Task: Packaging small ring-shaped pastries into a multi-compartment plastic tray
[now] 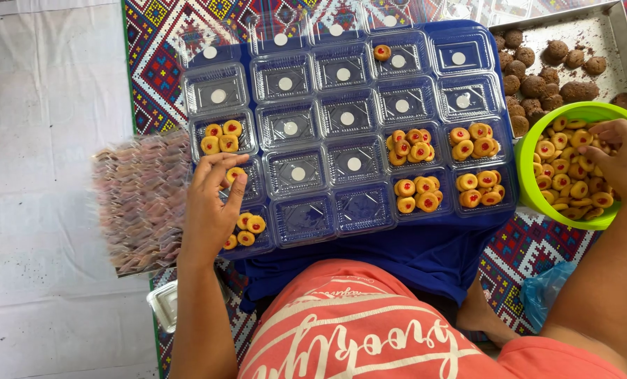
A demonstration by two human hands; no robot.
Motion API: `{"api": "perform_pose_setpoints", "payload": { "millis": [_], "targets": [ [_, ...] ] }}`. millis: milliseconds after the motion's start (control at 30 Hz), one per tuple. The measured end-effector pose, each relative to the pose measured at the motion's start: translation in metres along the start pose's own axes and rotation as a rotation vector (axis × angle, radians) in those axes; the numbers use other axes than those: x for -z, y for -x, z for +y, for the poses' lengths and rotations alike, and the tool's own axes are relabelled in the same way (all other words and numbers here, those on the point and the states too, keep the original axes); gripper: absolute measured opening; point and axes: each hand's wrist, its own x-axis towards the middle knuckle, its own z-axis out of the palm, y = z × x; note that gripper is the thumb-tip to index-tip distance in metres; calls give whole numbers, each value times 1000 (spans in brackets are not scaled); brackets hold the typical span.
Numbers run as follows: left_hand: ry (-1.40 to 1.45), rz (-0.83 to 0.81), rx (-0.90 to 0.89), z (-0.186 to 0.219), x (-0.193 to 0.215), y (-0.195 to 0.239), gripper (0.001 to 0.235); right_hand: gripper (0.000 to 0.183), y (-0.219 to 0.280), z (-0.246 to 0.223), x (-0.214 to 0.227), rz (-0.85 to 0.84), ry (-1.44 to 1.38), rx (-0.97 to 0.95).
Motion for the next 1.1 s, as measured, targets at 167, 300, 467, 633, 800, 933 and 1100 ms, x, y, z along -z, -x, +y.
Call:
{"api": "perform_pose_setpoints", "payload": {
  "millis": [167, 300, 467, 633, 800, 933, 1100],
  "targets": [
    [-9, -22, -9, 3, -11, -2, 30, 43, -2, -9, 6, -50, -10, -31],
    [36, -145, -127, 30, -43, -16, 29, 45, -2, -6, 12, -53, -41, 45],
    [177, -387, -572, 98, -131, -44, 27, 41, 11, -6, 14, -11, 54, 34],
    [192, -534, -868, 167, -254, -75, 16, 32, 32, -24, 45, 195, 86, 101],
    [171, -564, -822, 218, -390, -101, 20, 25, 62, -18, 59, 345, 39, -49],
    [107, -512, -752, 247, -487, -113, 12, 18, 69, 0, 43, 307, 15, -156],
    [-40, -443, -756, 267, -566, -122, 27, 30, 66, -6, 48, 261, -45, -97]
  ]
}}
